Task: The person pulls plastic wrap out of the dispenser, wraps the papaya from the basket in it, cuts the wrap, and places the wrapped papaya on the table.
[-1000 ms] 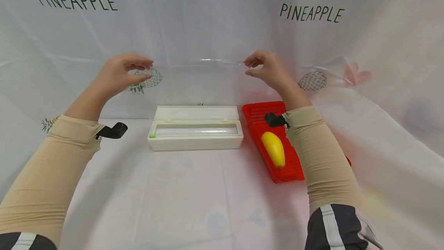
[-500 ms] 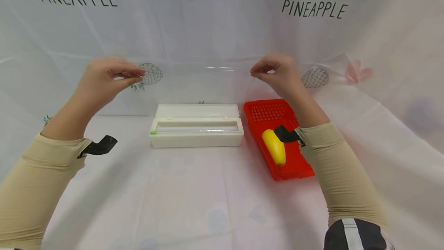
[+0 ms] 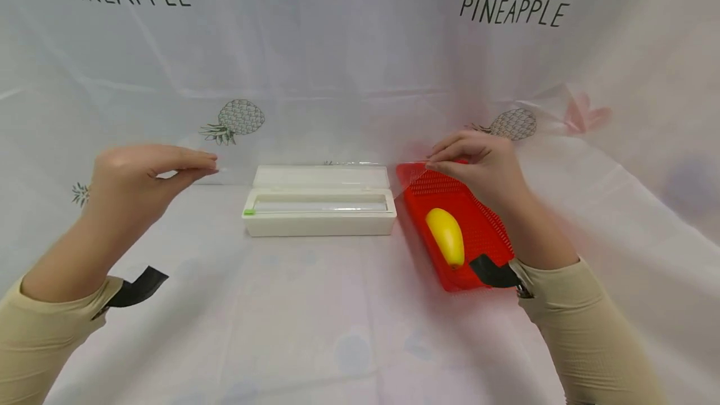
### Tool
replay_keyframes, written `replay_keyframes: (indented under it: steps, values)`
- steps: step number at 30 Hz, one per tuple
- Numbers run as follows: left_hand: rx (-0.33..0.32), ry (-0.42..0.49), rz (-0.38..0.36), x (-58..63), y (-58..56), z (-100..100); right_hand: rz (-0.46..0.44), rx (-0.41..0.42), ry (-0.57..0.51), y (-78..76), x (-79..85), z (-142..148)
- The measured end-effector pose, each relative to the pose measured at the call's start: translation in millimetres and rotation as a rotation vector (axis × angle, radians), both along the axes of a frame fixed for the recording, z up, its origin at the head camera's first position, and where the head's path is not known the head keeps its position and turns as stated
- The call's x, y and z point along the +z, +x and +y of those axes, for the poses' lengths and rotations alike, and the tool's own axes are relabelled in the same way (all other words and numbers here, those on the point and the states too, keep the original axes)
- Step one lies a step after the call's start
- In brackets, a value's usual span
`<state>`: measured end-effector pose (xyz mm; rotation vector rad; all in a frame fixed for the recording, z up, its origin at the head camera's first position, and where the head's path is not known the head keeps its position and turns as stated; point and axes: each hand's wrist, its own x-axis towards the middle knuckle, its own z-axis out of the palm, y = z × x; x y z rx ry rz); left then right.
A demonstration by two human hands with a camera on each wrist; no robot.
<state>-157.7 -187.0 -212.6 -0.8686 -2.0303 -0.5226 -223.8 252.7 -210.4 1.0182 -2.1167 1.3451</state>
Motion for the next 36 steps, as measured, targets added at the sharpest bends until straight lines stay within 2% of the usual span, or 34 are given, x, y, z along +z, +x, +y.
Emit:
replay_keyframes:
  steps: [5, 8, 12, 13, 17, 20, 23, 26, 29, 32, 36]
  values:
    - [-0.101, 0.022, -0.104, -8.8, 18.1, -5.9, -0.016, 0.408, -0.072, 5.1, -22.5, 13.5]
    - [-0.176, 0.056, -0.136, -17.6, 29.6, -6.7, -0.106, 0.503, -0.079, 13.3, -34.7, 19.5]
    - [-0.294, 0.052, -0.199, -31.5, 42.2, -8.9, -0.223, 0.508, -0.086, 27.3, -48.5, 27.0]
    - [-0.330, 0.050, -0.223, -35.2, 44.6, -9.4, -0.230, 0.511, -0.084, 30.0, -51.8, 28.3]
    - [-0.472, 0.012, -0.331, -49.6, 52.0, -10.0, -0.214, 0.614, -0.087, 35.9, -64.9, 31.8]
    - [-0.557, -0.038, -0.415, -60.8, 56.0, -10.0, -0.267, 0.654, -0.067, 41.9, -74.9, 33.8]
    - [-0.597, -0.105, -0.474, -73.1, 59.2, -9.5, -0.339, 0.655, -0.032, 49.0, -86.0, 34.8]
    - [-0.635, -0.165, -0.546, -86.8, 61.6, -9.1, -0.351, 0.672, -0.002, 54.0, -100.3, 33.8]
    - [-0.664, -0.207, -0.669, -100.1, 63.1, -9.6, -0.384, 0.700, 0.024, 59.9, -115.8, 30.7]
    - [-0.656, -0.252, -0.796, -113.1, 63.4, -9.9, -0.492, 0.707, 0.038, 67.4, -131.3, 24.8]
    - [-0.643, -0.316, -0.872, -129.9, 60.6, -8.5, -0.687, 0.660, 0.031, 75.7, -152.0, 17.9]
